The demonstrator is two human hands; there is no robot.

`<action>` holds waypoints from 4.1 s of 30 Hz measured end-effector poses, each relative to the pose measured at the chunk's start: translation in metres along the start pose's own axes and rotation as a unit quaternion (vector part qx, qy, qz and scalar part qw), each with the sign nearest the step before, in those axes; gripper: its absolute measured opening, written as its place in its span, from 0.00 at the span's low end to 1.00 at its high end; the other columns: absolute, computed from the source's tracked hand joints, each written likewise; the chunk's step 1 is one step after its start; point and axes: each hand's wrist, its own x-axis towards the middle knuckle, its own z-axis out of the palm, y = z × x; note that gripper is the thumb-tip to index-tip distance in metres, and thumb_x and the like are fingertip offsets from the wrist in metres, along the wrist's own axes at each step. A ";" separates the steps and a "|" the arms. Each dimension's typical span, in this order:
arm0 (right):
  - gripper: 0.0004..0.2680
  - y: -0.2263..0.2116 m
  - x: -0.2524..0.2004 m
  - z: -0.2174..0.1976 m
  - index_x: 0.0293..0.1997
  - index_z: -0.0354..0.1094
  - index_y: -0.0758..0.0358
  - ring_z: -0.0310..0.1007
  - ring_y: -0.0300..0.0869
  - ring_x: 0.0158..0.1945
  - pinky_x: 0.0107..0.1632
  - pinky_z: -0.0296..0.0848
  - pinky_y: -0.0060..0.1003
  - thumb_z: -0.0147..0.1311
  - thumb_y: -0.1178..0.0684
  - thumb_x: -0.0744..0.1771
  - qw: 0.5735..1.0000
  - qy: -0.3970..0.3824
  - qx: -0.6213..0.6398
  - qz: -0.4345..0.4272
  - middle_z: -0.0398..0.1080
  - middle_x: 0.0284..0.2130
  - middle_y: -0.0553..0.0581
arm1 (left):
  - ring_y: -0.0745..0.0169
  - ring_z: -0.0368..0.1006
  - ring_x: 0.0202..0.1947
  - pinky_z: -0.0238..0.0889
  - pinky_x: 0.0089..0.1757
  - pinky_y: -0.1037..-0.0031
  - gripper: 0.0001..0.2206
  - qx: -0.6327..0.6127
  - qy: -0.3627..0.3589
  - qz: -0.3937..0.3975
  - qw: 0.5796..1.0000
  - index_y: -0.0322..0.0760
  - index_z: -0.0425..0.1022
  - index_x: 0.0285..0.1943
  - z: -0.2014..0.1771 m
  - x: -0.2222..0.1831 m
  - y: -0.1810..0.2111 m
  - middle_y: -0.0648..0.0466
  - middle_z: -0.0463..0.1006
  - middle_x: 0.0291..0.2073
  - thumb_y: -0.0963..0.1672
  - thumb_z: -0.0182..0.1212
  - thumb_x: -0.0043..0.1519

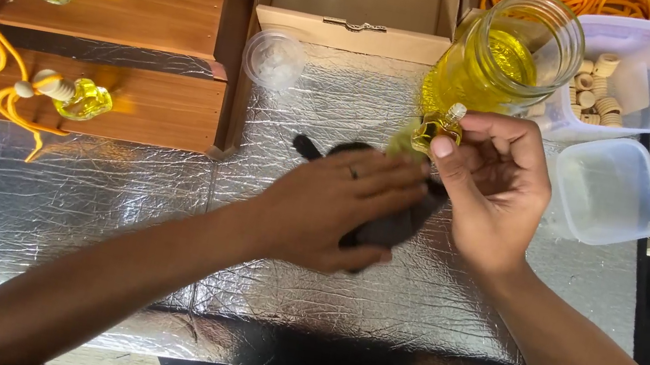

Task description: Assembling small car perfume bottles by fitting wooden caps and threading yellow decorative cords through them.

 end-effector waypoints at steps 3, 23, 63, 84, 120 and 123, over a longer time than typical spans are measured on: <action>0.09 0.000 0.003 0.000 0.53 0.63 0.65 0.74 0.38 0.48 0.53 0.77 0.29 0.59 0.63 0.70 1.000 -0.015 0.000 -0.027 0.73 0.44 0.56 | 0.42 0.57 0.73 0.50 0.68 0.55 0.29 -0.028 0.014 0.046 0.998 0.30 0.64 0.69 -0.007 -0.013 0.016 0.41 0.60 0.72 0.54 0.54 0.66; 0.12 0.004 0.010 0.014 0.60 0.67 0.69 0.74 0.43 0.58 0.65 0.76 0.33 0.58 0.63 0.69 0.993 -0.101 -0.051 -0.038 0.72 0.54 0.60 | 0.58 0.76 0.55 0.66 0.55 0.65 0.06 0.297 -0.036 -0.164 0.940 0.48 0.77 0.41 -0.095 -0.167 0.067 0.51 0.80 0.57 0.43 0.57 0.57; 0.10 0.002 0.025 0.027 0.49 0.78 0.63 0.79 0.46 0.49 0.53 0.78 0.42 0.63 0.66 0.65 0.982 -0.102 -0.158 -0.001 0.78 0.43 0.60 | 0.50 0.83 0.36 0.76 0.39 0.66 0.09 -0.263 0.260 -0.245 0.897 0.33 0.79 0.48 -0.015 0.001 -0.044 0.43 0.82 0.37 0.36 0.63 0.60; 0.09 0.008 0.019 0.024 0.55 0.74 0.71 0.77 0.53 0.53 0.53 0.77 0.48 0.51 0.67 0.70 0.978 -0.141 -0.130 -0.079 0.75 0.47 0.69 | 0.41 0.82 0.39 0.78 0.40 0.61 0.09 -0.226 0.319 -0.240 0.888 0.24 0.74 0.50 -0.018 0.001 -0.036 0.36 0.78 0.38 0.33 0.61 0.61; 0.00 -0.094 0.050 -0.092 0.53 0.74 0.79 0.74 0.53 0.45 0.46 0.74 0.44 0.59 0.70 0.76 0.851 -0.097 -0.482 -0.187 0.77 0.46 0.68 | 0.44 0.76 0.52 0.70 0.55 0.59 0.09 -0.020 0.059 0.117 0.991 0.33 0.76 0.51 -0.010 -0.002 -0.009 0.43 0.80 0.50 0.40 0.63 0.63; 0.04 -0.072 0.099 -0.117 0.52 0.76 0.71 0.78 0.50 0.43 0.48 0.71 0.47 0.60 0.65 0.72 0.828 -0.174 -0.518 -0.124 0.78 0.42 0.62 | 0.44 0.75 0.53 0.69 0.55 0.59 0.09 -0.031 0.047 0.120 0.991 0.31 0.77 0.50 -0.009 -0.001 -0.011 0.44 0.80 0.50 0.39 0.64 0.62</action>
